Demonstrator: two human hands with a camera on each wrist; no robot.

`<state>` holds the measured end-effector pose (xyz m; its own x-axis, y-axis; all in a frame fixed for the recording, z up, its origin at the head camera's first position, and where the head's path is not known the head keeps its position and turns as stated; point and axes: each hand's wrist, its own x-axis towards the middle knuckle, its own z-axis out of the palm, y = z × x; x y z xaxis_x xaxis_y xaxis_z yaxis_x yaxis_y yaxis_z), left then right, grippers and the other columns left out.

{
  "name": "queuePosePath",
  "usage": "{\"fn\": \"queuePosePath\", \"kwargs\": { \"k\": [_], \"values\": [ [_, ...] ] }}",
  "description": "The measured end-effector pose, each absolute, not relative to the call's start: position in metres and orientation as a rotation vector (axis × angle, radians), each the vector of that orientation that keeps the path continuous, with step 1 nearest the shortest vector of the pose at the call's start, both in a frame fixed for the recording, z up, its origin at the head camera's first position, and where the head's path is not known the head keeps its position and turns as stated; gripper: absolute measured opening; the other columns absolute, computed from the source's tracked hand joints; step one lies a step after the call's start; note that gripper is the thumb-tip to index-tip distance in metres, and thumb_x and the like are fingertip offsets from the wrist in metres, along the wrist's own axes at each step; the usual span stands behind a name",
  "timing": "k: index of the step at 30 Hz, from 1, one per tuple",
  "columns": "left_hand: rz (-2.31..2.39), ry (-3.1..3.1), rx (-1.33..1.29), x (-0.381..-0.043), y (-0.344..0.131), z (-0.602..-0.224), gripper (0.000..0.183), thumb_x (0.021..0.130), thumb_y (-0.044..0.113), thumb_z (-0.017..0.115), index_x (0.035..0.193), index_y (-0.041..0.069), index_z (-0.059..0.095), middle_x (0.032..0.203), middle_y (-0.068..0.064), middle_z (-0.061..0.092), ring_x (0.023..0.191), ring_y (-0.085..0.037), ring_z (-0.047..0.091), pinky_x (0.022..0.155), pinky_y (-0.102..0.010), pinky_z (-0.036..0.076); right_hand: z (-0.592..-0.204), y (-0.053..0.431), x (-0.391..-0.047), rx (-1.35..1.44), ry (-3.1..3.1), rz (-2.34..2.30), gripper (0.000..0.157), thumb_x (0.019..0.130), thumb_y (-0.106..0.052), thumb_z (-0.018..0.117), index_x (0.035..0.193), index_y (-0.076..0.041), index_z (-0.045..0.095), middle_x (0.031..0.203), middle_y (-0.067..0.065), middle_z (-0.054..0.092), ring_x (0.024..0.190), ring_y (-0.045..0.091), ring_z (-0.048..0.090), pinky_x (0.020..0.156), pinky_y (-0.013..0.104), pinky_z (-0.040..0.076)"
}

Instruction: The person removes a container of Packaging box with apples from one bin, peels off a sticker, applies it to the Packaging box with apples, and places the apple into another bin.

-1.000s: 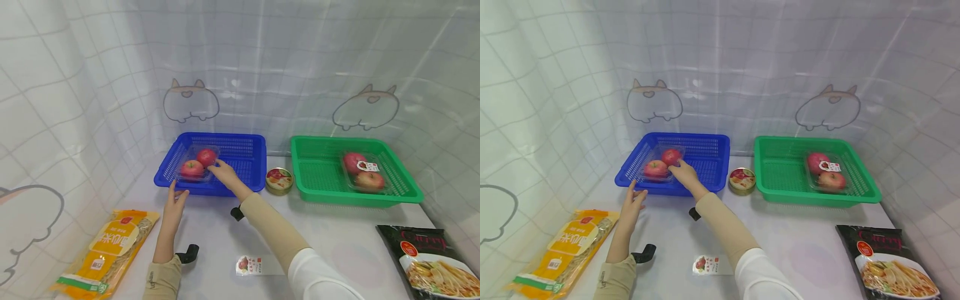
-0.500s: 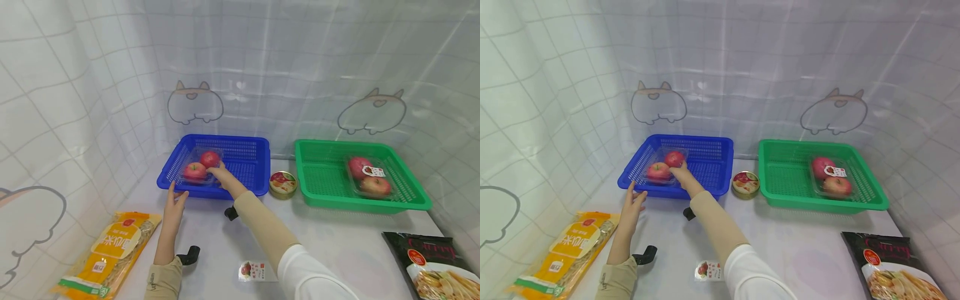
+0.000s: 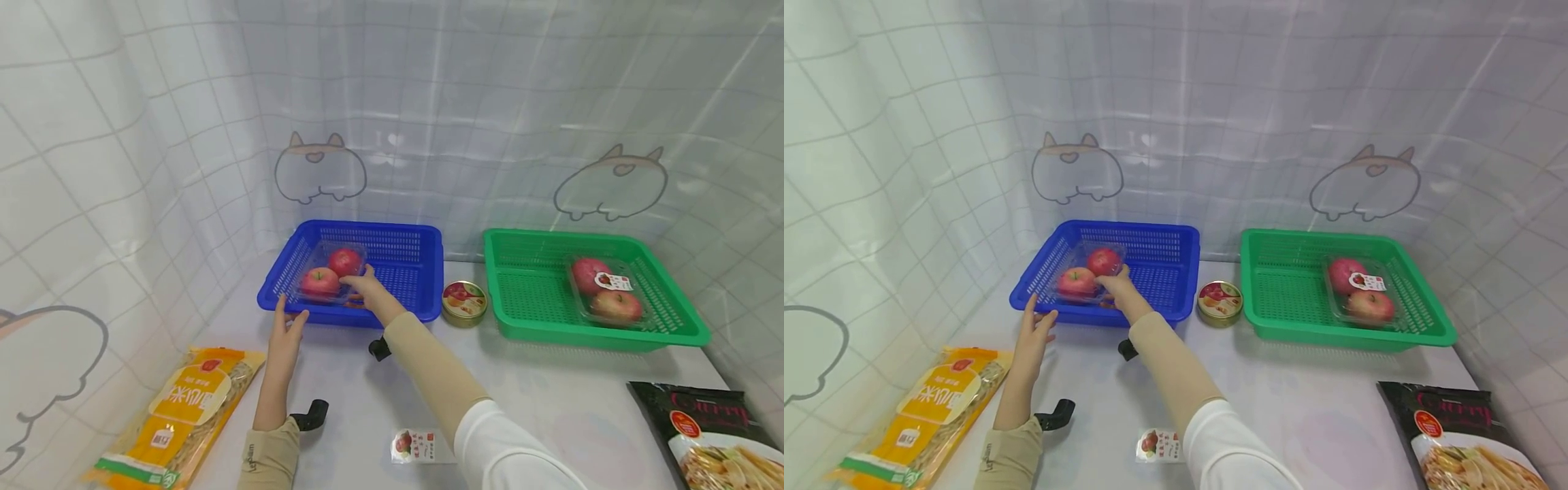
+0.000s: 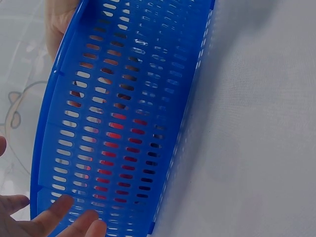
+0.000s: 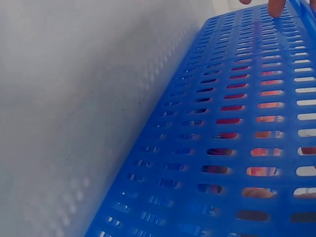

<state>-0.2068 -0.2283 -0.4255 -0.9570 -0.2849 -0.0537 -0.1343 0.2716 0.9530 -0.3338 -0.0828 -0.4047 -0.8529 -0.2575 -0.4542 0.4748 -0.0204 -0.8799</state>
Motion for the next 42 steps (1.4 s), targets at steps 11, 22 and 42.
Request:
{"fn": "queuePosePath", "kwargs": {
  "k": [11,22,42],
  "values": [
    [-1.786,-2.375,0.385,-0.206,-0.228,-0.426,0.071,0.095,0.041,0.044,0.149,0.026,0.001,0.132,-0.021,0.029,0.113,-0.038,0.038,0.102,-0.048,0.034,-0.504,-0.109,-0.414,0.238,2.012,-1.822,0.1,0.075,-0.022,0.077,0.148,-0.022,0.008,0.141,0.018,0.032,0.094,0.026,0.057,0.076,0.04,0.051],
    [-1.761,-2.404,0.397,-0.206,-0.227,-0.422,0.069,0.096,0.041,0.042,0.149,0.027,0.0,0.129,-0.02,0.03,0.11,-0.035,0.039,0.098,-0.044,0.036,-0.536,-0.12,-0.442,0.166,1.94,-1.795,0.103,0.083,-0.008,0.066,0.144,-0.045,-0.008,0.152,0.007,0.015,0.116,0.032,0.047,0.08,0.053,0.048],
    [-1.717,-2.412,0.386,-0.205,-0.225,-0.422,0.068,0.096,0.04,0.042,0.15,0.023,0.004,0.12,-0.018,0.037,0.1,-0.028,0.043,0.085,-0.036,0.039,-0.489,-0.1,-0.41,0.289,1.708,-2.022,0.087,0.081,0.015,0.05,0.145,-0.038,0.025,0.149,0.011,0.023,0.122,0.043,0.038,0.061,0.051,0.054]
  ]
}}
